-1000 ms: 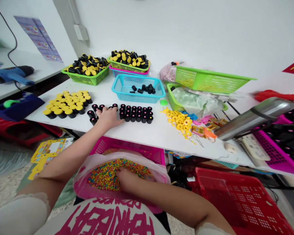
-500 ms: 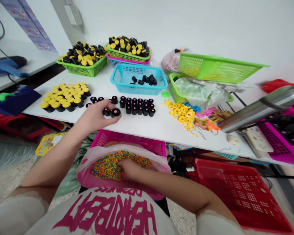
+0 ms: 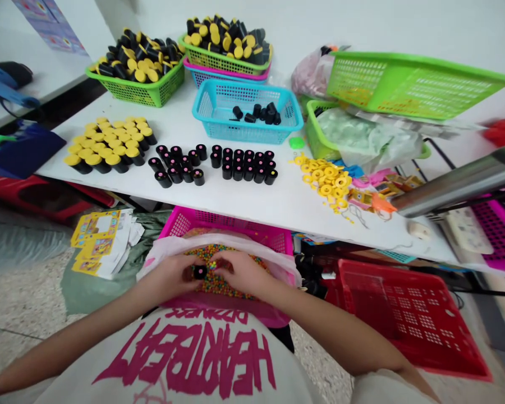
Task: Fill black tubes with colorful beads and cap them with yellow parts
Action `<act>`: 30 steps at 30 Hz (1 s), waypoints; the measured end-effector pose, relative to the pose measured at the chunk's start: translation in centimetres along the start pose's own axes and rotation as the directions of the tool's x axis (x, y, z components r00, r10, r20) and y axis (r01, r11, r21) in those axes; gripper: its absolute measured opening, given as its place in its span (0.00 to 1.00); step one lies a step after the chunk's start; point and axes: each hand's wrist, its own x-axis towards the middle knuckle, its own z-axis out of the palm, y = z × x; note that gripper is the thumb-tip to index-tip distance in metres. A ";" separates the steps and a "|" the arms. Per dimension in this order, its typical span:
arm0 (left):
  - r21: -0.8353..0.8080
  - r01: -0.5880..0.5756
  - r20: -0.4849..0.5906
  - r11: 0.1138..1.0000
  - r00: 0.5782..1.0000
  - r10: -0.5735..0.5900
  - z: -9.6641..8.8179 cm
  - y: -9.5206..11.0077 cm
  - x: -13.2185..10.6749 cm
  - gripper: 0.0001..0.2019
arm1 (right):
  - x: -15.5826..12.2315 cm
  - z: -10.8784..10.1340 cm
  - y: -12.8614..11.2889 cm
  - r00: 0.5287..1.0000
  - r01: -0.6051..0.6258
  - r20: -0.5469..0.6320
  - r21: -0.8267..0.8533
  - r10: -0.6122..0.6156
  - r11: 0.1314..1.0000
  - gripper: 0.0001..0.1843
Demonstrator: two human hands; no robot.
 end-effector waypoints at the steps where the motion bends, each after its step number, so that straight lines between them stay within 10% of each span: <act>1: -0.011 0.024 0.014 1.000 1.000 -0.024 0.3 0.0 0.2 0.11 | -0.2 -0.1 -0.4 0.999 0.039 -0.023 -0.066 -0.040 0.997 0.14; 8: -0.046 -0.047 -0.086 0.998 0.995 0.042 1.0 -0.5 1.0 0.11 | -0.5 -0.3 -2.2 0.958 0.287 0.153 -0.520 -0.243 0.804 0.21; 16: -0.092 -0.117 -0.143 0.989 0.984 0.103 1.1 -0.8 1.0 0.05 | -0.5 -0.2 -3.1 0.897 0.437 0.233 -0.599 -0.377 0.671 0.22; 30: -0.172 -0.114 -0.091 0.979 0.991 0.099 0.6 -1.0 0.8 0.13 | -0.8 -0.9 -3.2 0.937 0.337 0.212 -0.332 -0.279 0.881 0.17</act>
